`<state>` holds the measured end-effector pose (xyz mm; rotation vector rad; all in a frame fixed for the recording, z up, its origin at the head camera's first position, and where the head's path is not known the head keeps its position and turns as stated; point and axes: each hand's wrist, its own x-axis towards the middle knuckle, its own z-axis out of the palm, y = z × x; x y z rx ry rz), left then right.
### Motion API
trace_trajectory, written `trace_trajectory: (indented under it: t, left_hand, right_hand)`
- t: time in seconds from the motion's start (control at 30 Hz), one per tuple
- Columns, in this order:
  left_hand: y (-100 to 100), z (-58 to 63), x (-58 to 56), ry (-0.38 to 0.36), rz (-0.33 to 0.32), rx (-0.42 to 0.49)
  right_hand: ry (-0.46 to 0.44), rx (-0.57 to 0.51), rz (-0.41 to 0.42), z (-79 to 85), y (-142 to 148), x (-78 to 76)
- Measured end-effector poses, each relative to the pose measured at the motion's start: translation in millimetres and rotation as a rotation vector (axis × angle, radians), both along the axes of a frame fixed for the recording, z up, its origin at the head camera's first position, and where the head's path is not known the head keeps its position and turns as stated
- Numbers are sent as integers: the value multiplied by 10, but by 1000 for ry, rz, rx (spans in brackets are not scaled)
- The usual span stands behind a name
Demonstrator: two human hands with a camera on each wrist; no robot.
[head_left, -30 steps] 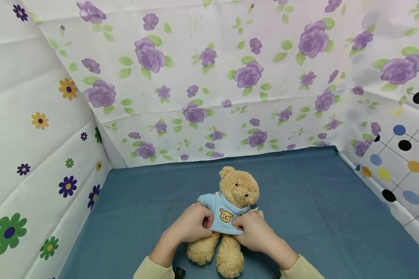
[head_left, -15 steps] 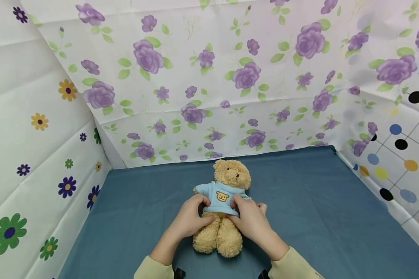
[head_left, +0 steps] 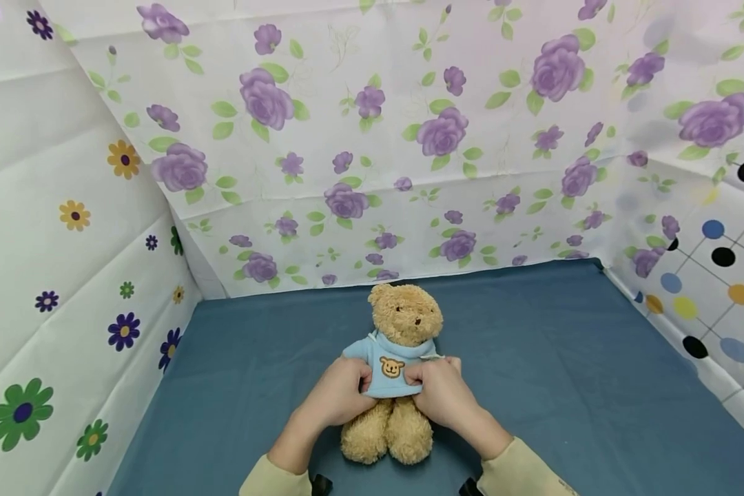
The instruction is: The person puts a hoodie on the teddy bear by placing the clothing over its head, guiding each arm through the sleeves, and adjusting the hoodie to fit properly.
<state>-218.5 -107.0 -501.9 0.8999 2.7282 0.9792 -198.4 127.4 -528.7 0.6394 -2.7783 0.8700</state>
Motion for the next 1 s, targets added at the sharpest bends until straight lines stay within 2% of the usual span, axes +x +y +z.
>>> trace_trajectory:
  t: [0.23,0.3,0.43,0.57,0.77,0.87,0.93,1.0]
  left_hand:
    - [-103,97,10,-177,-43,57]
    - [-99,103,7,-190,-54,67]
    - [-67,88,13,-169,-69,63]
    - [-42,91,58,-114,-64,7]
    - [10,147,151,-45,7,-94]
    - [12,180,180,-69,-7,-198]
    - [6,191,183,-109,-23,-262]
    - [1,188,169,-162,-27,-285]
  right_hand:
    - [-49,-17,-70,113,85,-6]
    - [-76,-8,-83,153,111,-3]
    - [-130,40,-76,195,143,-1]
    - [-134,109,-59,197,148,-5]
    - [-105,124,-38,187,138,-5]
    - [-114,110,-30,184,150,-16]
    - [-134,100,-30,187,167,-35]
    - [-146,83,-29,198,186,-53]
